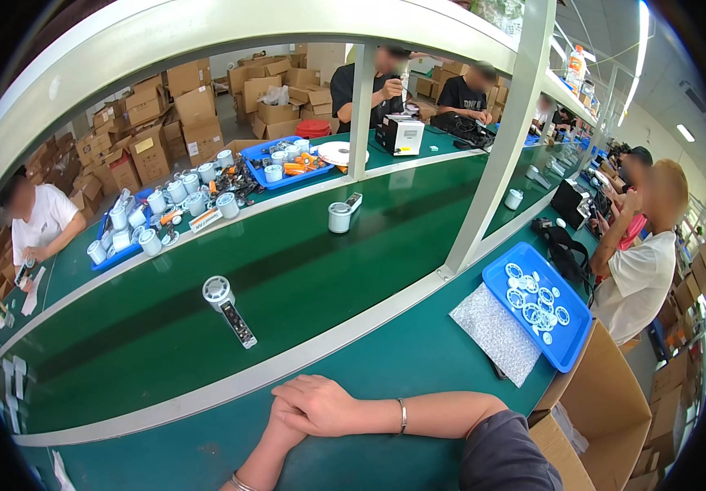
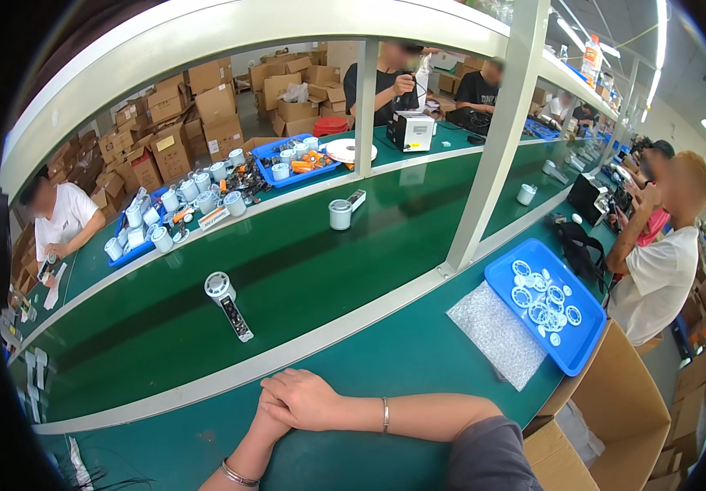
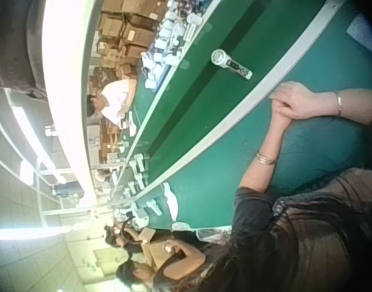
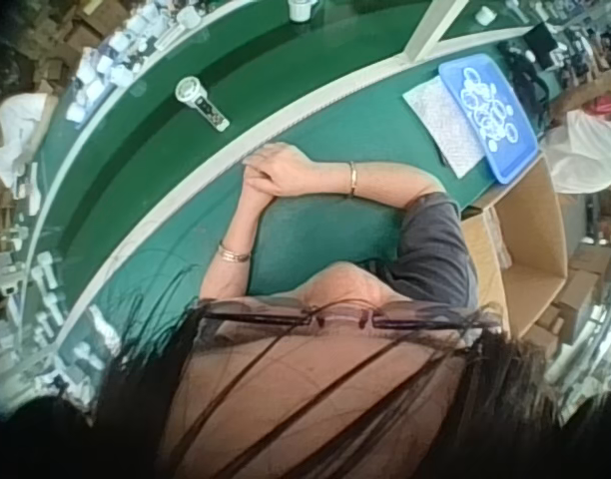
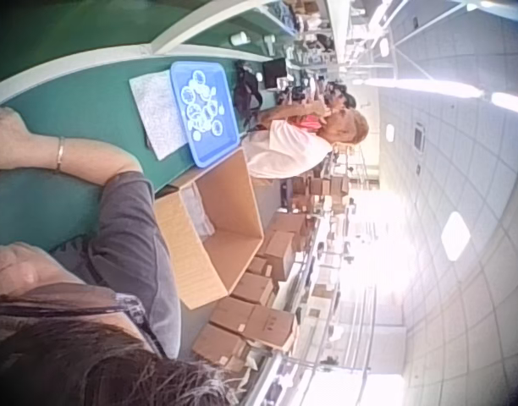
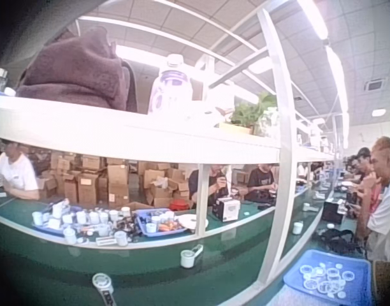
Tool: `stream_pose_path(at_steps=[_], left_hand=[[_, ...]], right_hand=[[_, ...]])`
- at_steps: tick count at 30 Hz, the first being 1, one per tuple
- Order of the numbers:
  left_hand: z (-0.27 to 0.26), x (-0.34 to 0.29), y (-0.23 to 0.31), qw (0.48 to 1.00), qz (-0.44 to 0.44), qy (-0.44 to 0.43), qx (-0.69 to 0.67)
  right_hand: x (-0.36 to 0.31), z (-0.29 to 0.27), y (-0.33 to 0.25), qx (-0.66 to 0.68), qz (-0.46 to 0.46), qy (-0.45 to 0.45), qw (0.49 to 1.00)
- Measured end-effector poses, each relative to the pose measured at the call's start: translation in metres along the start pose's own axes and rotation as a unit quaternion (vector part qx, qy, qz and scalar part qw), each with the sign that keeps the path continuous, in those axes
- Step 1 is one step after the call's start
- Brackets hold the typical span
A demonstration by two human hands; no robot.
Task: The person assembles small handheld devices on a green factory workbench. They pick up a device body and a circular white component, align them, and press them together. The person repeats this process for multiple units, occasionally placing the assembled devices on the table or into a cardboard box.
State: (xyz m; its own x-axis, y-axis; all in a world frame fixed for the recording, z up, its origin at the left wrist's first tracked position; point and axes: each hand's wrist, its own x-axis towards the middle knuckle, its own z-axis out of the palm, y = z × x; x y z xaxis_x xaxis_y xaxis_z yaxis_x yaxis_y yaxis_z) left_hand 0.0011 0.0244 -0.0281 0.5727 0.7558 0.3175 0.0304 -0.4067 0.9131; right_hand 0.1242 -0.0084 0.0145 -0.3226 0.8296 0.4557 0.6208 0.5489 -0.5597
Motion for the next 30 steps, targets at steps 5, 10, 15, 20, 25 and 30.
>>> stream_pose_path(at_steps=[5,10,15,20,25,30], left_hand=[[0.004,-0.002,-0.007,0.997,-0.024,0.028,-0.067],[0.002,0.0,-0.005,1.0,-0.008,0.009,0.002],[-0.001,0.0,0.001,0.998,0.007,-0.003,0.058],[0.0,-0.003,-0.016,0.999,-0.004,-0.006,0.049],[-0.003,-0.001,-0.016,0.997,0.012,-0.006,0.07],[-0.002,0.001,-0.01,0.998,0.007,-0.009,0.065]], right_hand=[[-0.001,0.002,0.001,0.002,0.005,0.002,1.0],[-0.002,0.004,0.003,-0.006,0.004,0.005,1.0],[-0.004,0.007,0.006,-0.007,0.003,0.005,1.0],[-0.005,0.01,0.008,-0.007,-0.022,0.034,0.999],[-0.005,0.009,0.007,-0.009,-0.017,0.039,0.999],[-0.004,0.007,0.004,-0.001,-0.01,0.042,0.999]])
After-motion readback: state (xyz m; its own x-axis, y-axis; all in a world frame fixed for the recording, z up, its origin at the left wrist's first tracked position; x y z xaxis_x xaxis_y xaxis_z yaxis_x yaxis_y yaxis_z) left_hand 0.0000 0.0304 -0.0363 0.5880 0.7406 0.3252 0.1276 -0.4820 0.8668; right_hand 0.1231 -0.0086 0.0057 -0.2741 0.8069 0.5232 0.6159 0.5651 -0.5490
